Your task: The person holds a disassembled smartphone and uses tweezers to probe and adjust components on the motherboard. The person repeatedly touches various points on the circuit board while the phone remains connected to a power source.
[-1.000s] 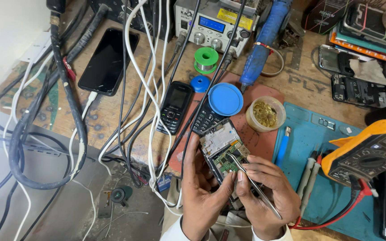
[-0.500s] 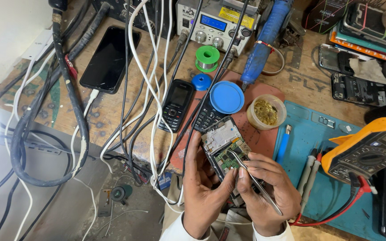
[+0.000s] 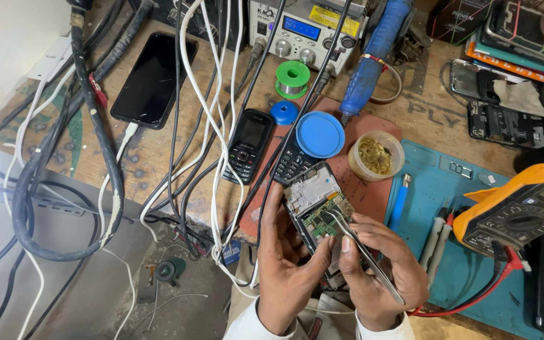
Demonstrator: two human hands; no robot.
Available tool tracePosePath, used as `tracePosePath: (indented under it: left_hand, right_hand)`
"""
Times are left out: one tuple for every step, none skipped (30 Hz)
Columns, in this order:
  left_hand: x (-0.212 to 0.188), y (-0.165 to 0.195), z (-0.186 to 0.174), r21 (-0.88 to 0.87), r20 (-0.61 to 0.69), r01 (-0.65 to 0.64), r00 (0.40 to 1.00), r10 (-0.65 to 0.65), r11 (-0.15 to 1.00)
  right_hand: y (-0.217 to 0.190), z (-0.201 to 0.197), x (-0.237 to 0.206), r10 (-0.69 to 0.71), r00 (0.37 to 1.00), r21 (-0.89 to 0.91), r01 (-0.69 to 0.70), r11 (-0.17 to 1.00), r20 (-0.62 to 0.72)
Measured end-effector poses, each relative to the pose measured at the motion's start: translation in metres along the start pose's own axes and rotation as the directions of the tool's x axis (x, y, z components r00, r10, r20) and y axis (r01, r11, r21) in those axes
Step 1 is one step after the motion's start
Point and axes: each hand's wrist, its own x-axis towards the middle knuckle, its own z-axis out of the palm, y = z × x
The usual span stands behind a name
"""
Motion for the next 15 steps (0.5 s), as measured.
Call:
tracePosePath:
  left_hand:
    - [0.0005,-0.0005,0.0,-0.004,-0.002,0.009,1.0,-0.009,1.0]
    - [0.0004,-0.0009,-0.0001,-0.008,-0.005,0.018,1.0,-0.018,1.0]
    - [0.0,-0.0013,-0.0001,-0.012,-0.008,0.029,1.0,-0.029,1.0]
    - [0.0006,-0.0018,-0.0004,-0.022,-0.003,0.014,1.0,-0.014,1.0]
    - [0.0007,-0.0022,-0.0008,-0.031,0.001,0.003,1.0,-0.003,0.999]
    - [-0.0007,-0.0023,-0.0013,-0.041,0.005,-0.003,1.0,0.003,0.999]
    - [-0.001,-0.0021,-0.0011,-0.045,0.009,0.009,1.0,-0.009,0.999]
    - [-0.001,-0.0019,-0.0009,-0.05,0.009,0.014,1.0,-0.014,0.999]
    - [-0.0017,-0.0012,-0.0011,-0.053,0.005,0.021,1.0,-0.021,0.998]
    - [-0.0016,-0.001,-0.0011,-0.046,-0.002,0.024,1.0,-0.024,0.999]
    - [-0.0011,-0.001,-0.0003,-0.039,-0.006,0.026,1.0,-0.027,0.999]
    - [-0.0005,-0.0011,0.0002,-0.033,-0.011,0.03,0.999,-0.03,0.999]
    - [0.0001,-0.0012,0.0002,-0.034,-0.009,0.026,1.0,-0.026,0.999]
    - [0.0,-0.0012,-0.0002,-0.034,-0.007,0.025,1.0,-0.025,0.999]
    - [-0.0008,-0.001,-0.0004,-0.034,-0.005,0.026,1.0,-0.026,0.999]
  right_hand:
    - [0.0003,0.0006,0.0004,-0.003,1.0,0.007,0.003,1.0,-0.007]
    - [0.0005,0.001,0.0005,-0.005,1.0,0.015,0.005,1.0,-0.012]
    - [0.0011,0.0011,0.0011,-0.025,1.0,0.004,0.026,1.0,-0.008]
    - [0.0022,0.0015,0.0021,-0.046,0.999,-0.008,0.045,0.999,-0.005]
    - [0.0018,0.0008,0.0019,-0.061,0.998,-0.022,0.061,0.998,0.001]
    - [0.0,-0.0005,0.0002,-0.051,0.999,-0.043,0.052,0.998,0.008]
    - [-0.0002,-0.001,0.0005,-0.05,0.999,-0.062,0.051,0.997,0.012]
    - [0.0009,-0.0004,0.0018,-0.054,0.998,-0.075,0.055,0.996,0.018]
    - [0.0009,-0.0006,0.0023,-0.056,0.998,-0.075,0.058,0.995,0.023]
    - [0.0005,-0.0011,0.0023,-0.059,0.998,-0.077,0.061,0.995,0.028]
    - [0.0006,-0.0013,0.0028,-0.062,0.998,-0.081,0.064,0.995,0.03]
    - [0.0012,-0.0009,0.0033,-0.068,0.997,-0.078,0.069,0.995,0.026]
    - [0.0017,-0.0005,0.0036,-0.072,0.997,-0.076,0.074,0.994,0.022]
    - [0.0019,-0.0003,0.0032,-0.075,0.997,-0.076,0.076,0.994,0.019]
    - [0.0018,-0.0005,0.0026,-0.066,0.998,-0.074,0.067,0.995,0.018]
